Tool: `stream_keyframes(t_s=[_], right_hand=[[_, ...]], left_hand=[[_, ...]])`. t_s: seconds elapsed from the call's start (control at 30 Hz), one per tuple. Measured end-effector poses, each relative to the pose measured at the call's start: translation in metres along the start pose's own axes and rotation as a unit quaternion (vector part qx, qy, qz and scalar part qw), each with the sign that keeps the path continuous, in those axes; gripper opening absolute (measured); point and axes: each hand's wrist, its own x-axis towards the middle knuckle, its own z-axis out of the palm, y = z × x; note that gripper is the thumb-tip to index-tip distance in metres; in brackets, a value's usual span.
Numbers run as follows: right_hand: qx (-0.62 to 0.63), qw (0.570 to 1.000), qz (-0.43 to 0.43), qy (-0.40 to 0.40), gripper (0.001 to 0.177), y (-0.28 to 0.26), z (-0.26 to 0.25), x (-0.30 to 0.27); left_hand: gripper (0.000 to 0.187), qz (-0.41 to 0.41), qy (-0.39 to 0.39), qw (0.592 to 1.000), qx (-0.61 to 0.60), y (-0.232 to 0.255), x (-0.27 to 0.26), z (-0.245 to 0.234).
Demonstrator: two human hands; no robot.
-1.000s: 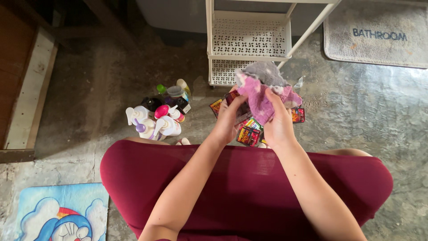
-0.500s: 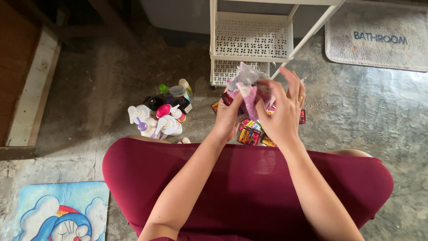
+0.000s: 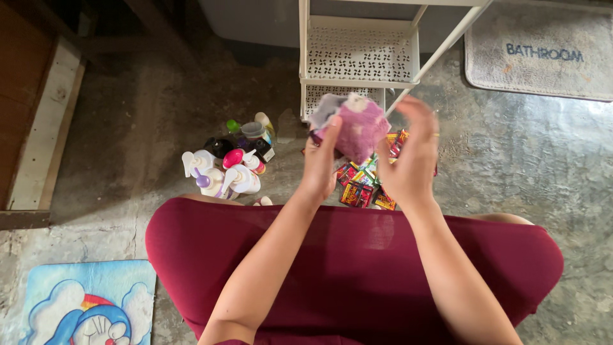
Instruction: The person sits on the floor and wipes small snack packets with a purple cloth. They pick up packets from a pile, wipe them, and place them on a white plastic shelf.
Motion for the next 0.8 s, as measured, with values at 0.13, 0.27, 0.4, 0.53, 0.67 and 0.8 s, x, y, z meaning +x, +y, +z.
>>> stream_keyframes(t_s=[0.13, 0.27, 0.4, 0.53, 0.67, 0.8], right_hand=[[-0.088, 0.986, -0.104, -0.096, 0.065, -0.015, 0.001, 0.013], [0.27, 0.89, 0.363, -0.062, 0.052, 0.011, 0.016, 0.01], [0.542, 0.742, 0.374, 0.127, 0.042, 0.042, 0.025, -0.009], [0.326, 0.919, 0.212, -0.061, 0.052, 0.002, 0.048, -0.042], [0.108, 0.984, 0.123, -0.077, 0.058, -0.001, 0.055, -0.024], [0.086, 0.978, 0.154, -0.115, 0.058, -0.012, 0.053, -0.035]], left_hand=[[0.048, -0.12, -0.062, 0.991, 0.021, 0.006, -0.014, 0.008], [0.057, -0.188, -0.144, 0.97, -0.045, 0.032, -0.023, 0.018], [0.061, -0.163, -0.108, 0.977, -0.083, 0.04, -0.018, 0.022], [0.07, -0.102, -0.115, 0.985, -0.079, 0.027, -0.014, 0.018], [0.085, -0.162, -0.143, 0.975, -0.047, 0.006, -0.032, 0.022], [0.094, -0.192, -0.155, 0.963, -0.106, 0.012, -0.034, 0.022]])
